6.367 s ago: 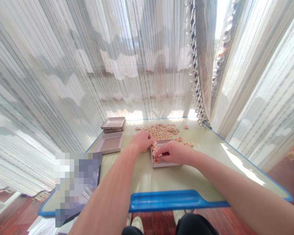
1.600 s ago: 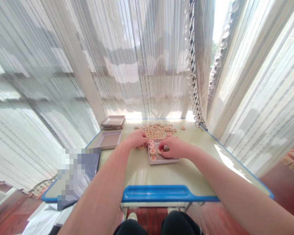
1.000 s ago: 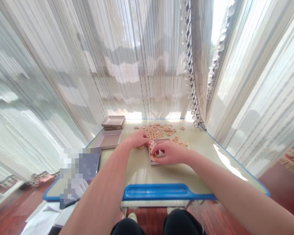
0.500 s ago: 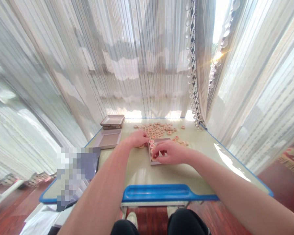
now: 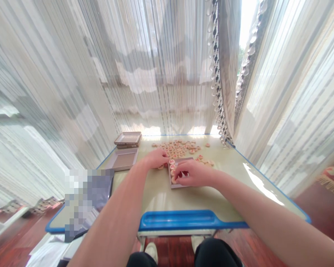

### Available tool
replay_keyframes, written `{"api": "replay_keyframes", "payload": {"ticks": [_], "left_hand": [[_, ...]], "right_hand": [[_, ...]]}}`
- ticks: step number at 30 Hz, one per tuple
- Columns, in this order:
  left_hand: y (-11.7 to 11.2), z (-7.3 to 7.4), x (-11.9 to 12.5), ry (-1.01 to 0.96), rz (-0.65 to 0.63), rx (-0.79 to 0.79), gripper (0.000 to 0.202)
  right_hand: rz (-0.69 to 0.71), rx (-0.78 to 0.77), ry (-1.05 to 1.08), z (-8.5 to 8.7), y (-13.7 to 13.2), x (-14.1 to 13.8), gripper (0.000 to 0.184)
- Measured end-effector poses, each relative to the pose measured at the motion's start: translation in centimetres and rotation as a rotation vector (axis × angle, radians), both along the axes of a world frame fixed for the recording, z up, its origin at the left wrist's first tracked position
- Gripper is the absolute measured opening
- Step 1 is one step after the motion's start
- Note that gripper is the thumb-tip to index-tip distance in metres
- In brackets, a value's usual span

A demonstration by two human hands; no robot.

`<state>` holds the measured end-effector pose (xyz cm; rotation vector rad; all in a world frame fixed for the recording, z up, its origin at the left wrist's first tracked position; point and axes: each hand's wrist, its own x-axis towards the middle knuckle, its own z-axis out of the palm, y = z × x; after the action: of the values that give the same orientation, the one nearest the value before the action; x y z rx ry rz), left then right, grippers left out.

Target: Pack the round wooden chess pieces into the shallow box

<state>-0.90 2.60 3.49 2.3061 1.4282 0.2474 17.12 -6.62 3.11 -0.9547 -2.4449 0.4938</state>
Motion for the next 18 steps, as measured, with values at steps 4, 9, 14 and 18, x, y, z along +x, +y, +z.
{"api": "replay_keyframes", "payload": {"ticks": [4, 9, 14, 18], "left_hand": [[0.25, -0.17, -0.06, -0.009, 0.012, -0.006, 0.017], [0.33, -0.25, -0.06, -0.020, 0.019, -0.021, 0.017], [0.27, -0.19, -0.06, -0.021, 0.019, -0.021, 0.017], [0.35, -0.22, -0.07, 0.003, 0.016, -0.009, 0.018]], "right_hand": [[-0.036, 0.013, -0.008, 0.26, -0.03, 0.15, 0.007], [-0.008, 0.018, 0.055, 0.36, -0.09, 0.26, 0.011], [-0.086, -0.006, 0.006, 0.25, 0.17, 0.54, 0.016], [-0.054, -0.015, -0.025, 0.22, 0.25, 0.59, 0.025]]}}
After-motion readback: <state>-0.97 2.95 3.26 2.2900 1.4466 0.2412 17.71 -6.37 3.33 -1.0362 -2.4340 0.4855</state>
